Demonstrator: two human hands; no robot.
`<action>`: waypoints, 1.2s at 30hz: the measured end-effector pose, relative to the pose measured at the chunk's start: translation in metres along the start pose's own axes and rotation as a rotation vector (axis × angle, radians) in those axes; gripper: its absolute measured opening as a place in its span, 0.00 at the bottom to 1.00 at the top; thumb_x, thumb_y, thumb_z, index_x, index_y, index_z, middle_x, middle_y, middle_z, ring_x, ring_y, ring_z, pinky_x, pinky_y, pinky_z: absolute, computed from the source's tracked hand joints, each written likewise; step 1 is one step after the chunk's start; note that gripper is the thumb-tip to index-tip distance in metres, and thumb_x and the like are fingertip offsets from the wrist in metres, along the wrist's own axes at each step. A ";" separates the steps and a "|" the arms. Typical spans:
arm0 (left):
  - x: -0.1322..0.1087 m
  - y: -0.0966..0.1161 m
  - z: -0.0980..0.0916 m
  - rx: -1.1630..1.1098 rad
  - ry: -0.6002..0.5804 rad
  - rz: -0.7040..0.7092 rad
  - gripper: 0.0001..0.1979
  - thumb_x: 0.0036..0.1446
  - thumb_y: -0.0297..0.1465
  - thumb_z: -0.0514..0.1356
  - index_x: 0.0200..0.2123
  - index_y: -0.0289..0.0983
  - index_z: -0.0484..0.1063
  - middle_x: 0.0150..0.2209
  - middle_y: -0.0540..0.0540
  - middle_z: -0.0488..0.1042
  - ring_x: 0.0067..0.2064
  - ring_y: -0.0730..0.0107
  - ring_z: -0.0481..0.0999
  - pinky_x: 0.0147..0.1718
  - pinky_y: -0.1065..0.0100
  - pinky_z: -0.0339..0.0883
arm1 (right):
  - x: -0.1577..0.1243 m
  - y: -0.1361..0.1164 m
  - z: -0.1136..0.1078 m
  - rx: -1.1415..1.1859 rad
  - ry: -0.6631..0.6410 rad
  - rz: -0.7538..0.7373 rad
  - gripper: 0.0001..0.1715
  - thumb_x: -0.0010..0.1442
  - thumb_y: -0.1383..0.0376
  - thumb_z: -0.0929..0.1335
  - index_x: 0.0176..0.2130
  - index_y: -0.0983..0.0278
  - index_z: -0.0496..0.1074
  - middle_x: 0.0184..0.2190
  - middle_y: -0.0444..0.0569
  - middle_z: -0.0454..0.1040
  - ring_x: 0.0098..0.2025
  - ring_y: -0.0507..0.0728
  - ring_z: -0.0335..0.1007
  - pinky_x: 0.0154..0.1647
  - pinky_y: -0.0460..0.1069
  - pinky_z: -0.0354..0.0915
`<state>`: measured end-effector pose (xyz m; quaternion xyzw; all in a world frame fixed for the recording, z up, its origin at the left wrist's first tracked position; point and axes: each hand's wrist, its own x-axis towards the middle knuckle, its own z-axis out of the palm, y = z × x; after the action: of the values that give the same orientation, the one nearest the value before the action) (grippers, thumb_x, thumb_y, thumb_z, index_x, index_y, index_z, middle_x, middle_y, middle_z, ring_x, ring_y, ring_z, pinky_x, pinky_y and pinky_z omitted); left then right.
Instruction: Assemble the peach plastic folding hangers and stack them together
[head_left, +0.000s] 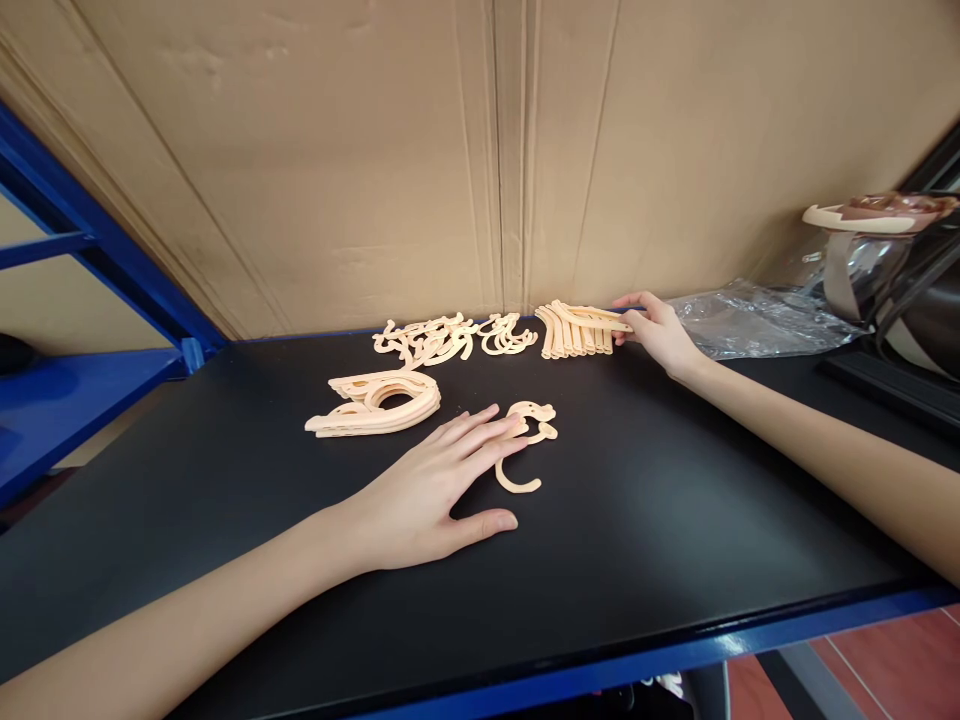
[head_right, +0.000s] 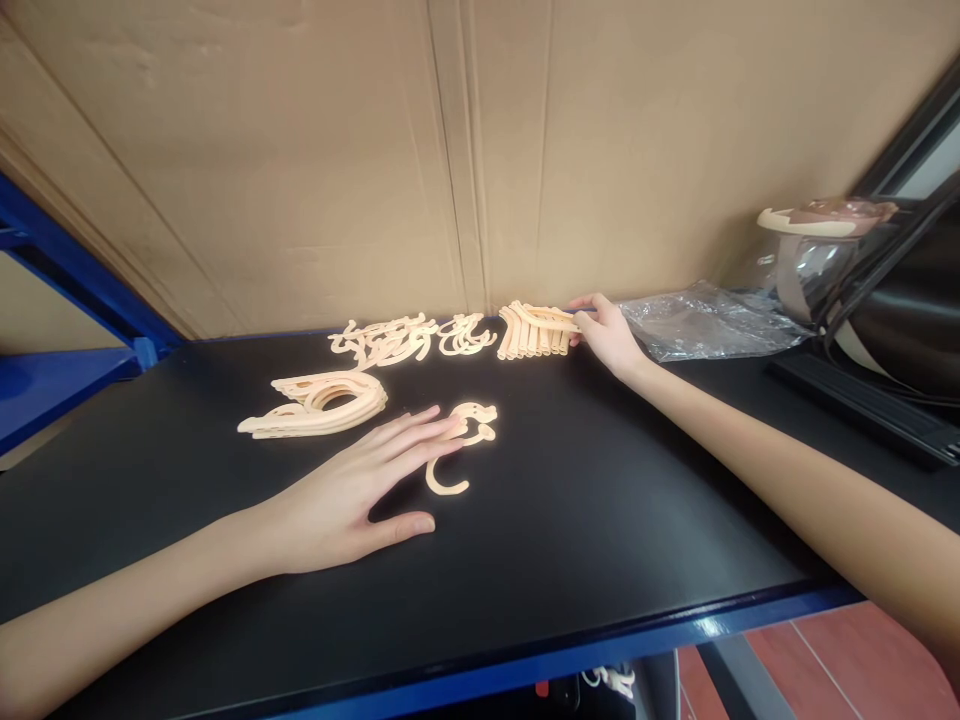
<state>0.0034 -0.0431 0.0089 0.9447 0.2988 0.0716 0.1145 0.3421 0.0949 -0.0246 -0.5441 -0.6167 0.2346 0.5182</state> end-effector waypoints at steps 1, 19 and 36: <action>0.000 0.000 0.000 -0.001 0.002 0.002 0.31 0.64 0.47 0.53 0.67 0.45 0.49 0.68 0.49 0.51 0.70 0.58 0.44 0.67 0.51 0.44 | 0.000 0.000 0.000 0.002 0.001 -0.001 0.09 0.53 0.66 0.64 0.37 0.59 0.65 0.21 0.43 0.69 0.24 0.56 0.70 0.34 0.57 0.74; 0.000 0.000 -0.001 0.060 0.123 -0.002 0.28 0.65 0.44 0.52 0.65 0.43 0.53 0.69 0.44 0.50 0.69 0.56 0.47 0.67 0.48 0.43 | -0.059 -0.067 0.017 -0.280 -0.372 -0.387 0.18 0.66 0.58 0.60 0.50 0.60 0.72 0.42 0.49 0.77 0.37 0.57 0.74 0.39 0.52 0.70; 0.002 -0.002 0.005 0.144 0.234 -0.183 0.22 0.68 0.42 0.47 0.61 0.40 0.62 0.62 0.43 0.64 0.64 0.57 0.60 0.63 0.48 0.52 | -0.055 -0.047 0.021 -0.449 -0.567 -0.572 0.21 0.67 0.60 0.59 0.56 0.57 0.67 0.52 0.50 0.73 0.52 0.60 0.70 0.54 0.57 0.66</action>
<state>0.0045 -0.0410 0.0040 0.9045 0.3994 0.1486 0.0170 0.2959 0.0362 -0.0132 -0.3650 -0.8951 0.0825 0.2423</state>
